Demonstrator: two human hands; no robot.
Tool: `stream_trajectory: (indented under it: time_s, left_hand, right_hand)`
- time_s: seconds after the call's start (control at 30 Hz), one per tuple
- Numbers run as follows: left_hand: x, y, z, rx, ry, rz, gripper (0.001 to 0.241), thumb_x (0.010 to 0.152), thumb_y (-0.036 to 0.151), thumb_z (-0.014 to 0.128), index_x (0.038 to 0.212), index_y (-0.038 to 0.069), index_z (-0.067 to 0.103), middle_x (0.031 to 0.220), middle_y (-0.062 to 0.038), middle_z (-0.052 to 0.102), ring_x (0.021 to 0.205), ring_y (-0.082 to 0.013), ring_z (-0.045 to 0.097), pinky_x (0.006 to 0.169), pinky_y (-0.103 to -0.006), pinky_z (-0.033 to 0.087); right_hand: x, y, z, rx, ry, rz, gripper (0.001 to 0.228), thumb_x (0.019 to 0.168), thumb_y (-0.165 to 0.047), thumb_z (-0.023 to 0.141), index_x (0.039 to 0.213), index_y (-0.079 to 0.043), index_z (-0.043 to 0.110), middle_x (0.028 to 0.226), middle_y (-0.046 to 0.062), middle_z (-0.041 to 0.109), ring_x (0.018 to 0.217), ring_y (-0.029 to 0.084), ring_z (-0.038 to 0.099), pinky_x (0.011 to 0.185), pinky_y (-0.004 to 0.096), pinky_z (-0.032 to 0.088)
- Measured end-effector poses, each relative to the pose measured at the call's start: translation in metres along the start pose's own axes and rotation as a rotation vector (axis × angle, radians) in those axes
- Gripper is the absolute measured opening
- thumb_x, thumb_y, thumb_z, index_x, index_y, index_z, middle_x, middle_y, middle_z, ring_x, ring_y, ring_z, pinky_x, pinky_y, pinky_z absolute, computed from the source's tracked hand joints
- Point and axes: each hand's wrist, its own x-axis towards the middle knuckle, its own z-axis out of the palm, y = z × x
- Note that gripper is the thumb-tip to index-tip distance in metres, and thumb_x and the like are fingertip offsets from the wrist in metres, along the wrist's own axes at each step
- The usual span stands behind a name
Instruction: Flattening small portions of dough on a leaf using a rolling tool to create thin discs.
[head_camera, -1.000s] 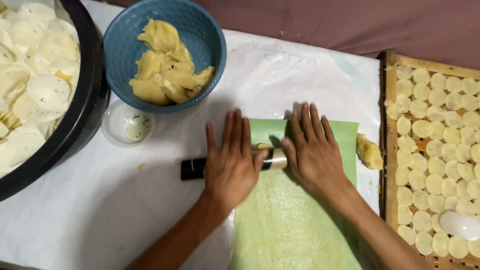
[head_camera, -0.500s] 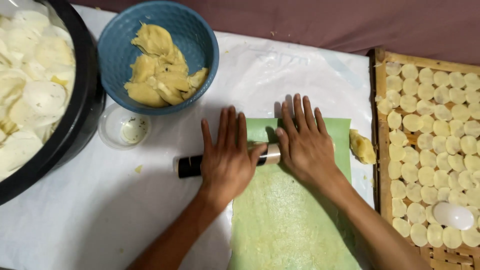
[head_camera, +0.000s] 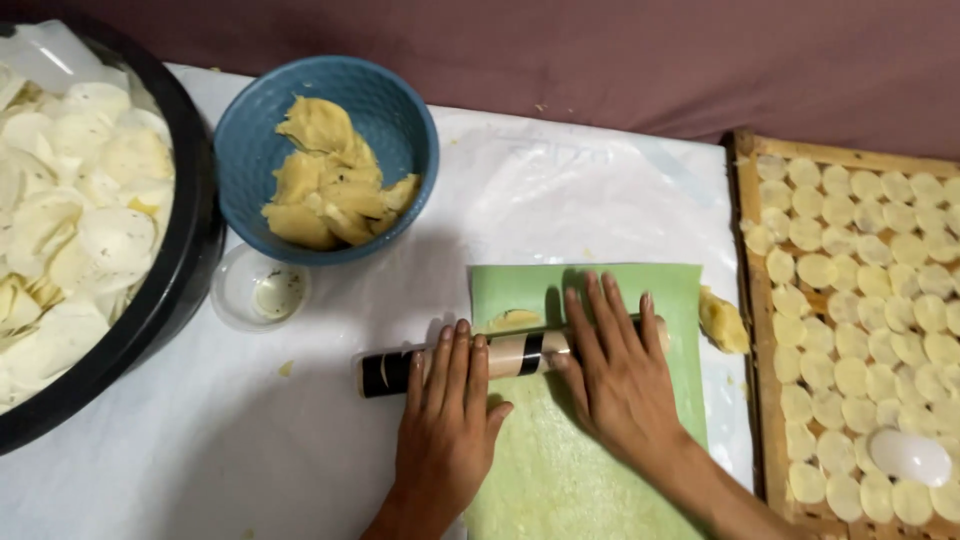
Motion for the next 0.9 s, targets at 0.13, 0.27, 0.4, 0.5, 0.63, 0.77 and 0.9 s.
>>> stream_trajectory:
  time_s: [0.13, 0.27, 0.4, 0.5, 0.63, 0.77, 0.9]
  left_hand:
    - [0.026, -0.003, 0.005, -0.040, -0.020, -0.068, 0.083, 0.099, 0.050, 0.060, 0.156, -0.004, 0.035, 0.164, -0.025, 0.035, 0.154, -0.0378, 0.033, 0.124, -0.0539, 0.027]
    - [0.064, -0.016, 0.001, -0.082, 0.021, -0.061, 0.070, 0.107, 0.047, 0.045, 0.150, -0.009, 0.043, 0.157, -0.027, 0.046, 0.147, -0.0388, 0.044, 0.122, -0.0523, 0.032]
    - [0.096, -0.027, 0.002, -0.045, 0.052, -0.057, 0.059, 0.109, 0.041, 0.042, 0.142, -0.006, 0.056, 0.151, -0.024, 0.055, 0.144, -0.0364, 0.049, 0.117, -0.0546, 0.038]
    - [0.115, -0.037, 0.007, -0.114, -0.024, -0.083, 0.061, 0.109, 0.041, 0.038, 0.149, -0.005, 0.048, 0.158, -0.023, 0.047, 0.148, -0.0393, 0.042, 0.120, -0.0571, 0.033]
    - [0.133, -0.055, 0.027, -0.142, -0.096, -0.109, 0.071, 0.107, 0.046, 0.044, 0.156, -0.005, 0.036, 0.163, -0.029, 0.034, 0.152, -0.0427, 0.033, 0.121, -0.0556, 0.030]
    - [0.146, -0.063, 0.035, -0.111, 0.130, -0.019, 0.059, 0.110, 0.043, 0.042, 0.141, -0.007, 0.052, 0.143, -0.028, 0.052, 0.136, -0.0409, 0.052, 0.114, -0.0476, 0.042]
    - [0.146, -0.077, 0.070, -0.016, 0.358, 0.011, 0.044, 0.109, 0.049, 0.047, 0.114, 0.013, 0.071, 0.094, -0.003, 0.067, 0.090, -0.0222, 0.073, 0.078, -0.0332, 0.059]
  right_hand:
    - [0.013, 0.002, 0.009, -0.085, -0.020, -0.056, 0.067, 0.109, -0.046, 0.027, 0.159, -0.001, 0.032, 0.166, 0.017, 0.035, 0.155, 0.030, 0.031, 0.127, 0.051, 0.021]
    - [0.051, 0.018, 0.010, -0.003, -0.048, -0.085, 0.060, 0.111, -0.041, 0.025, 0.158, -0.005, 0.034, 0.160, 0.020, 0.042, 0.151, 0.037, 0.037, 0.123, 0.051, 0.033]
    - [0.087, 0.036, 0.020, 0.031, -0.333, 0.007, 0.061, 0.110, -0.045, 0.010, 0.164, -0.018, 0.014, 0.170, 0.012, 0.008, 0.156, 0.031, 0.005, 0.124, 0.047, 0.007]
    - [0.119, 0.036, 0.005, 0.181, -0.534, 0.116, 0.066, 0.106, -0.050, 0.008, 0.164, -0.017, 0.003, 0.169, 0.016, -0.008, 0.155, 0.030, -0.010, 0.123, 0.044, -0.005]
    - [0.132, 0.045, 0.015, 0.191, -0.411, 0.098, 0.065, 0.109, -0.042, 0.017, 0.164, -0.010, 0.008, 0.168, 0.025, -0.003, 0.156, 0.037, -0.003, 0.125, 0.048, 0.004]
    - [0.144, 0.045, 0.022, 0.160, -0.239, 0.161, 0.060, 0.111, -0.037, 0.025, 0.161, -0.004, 0.029, 0.166, 0.029, 0.017, 0.156, 0.040, 0.013, 0.125, 0.050, 0.016]
    - [0.153, 0.051, 0.033, 0.033, -0.084, 0.195, 0.056, 0.115, -0.034, 0.030, 0.151, 0.001, 0.053, 0.162, 0.028, 0.036, 0.154, 0.038, 0.028, 0.124, 0.046, 0.025]
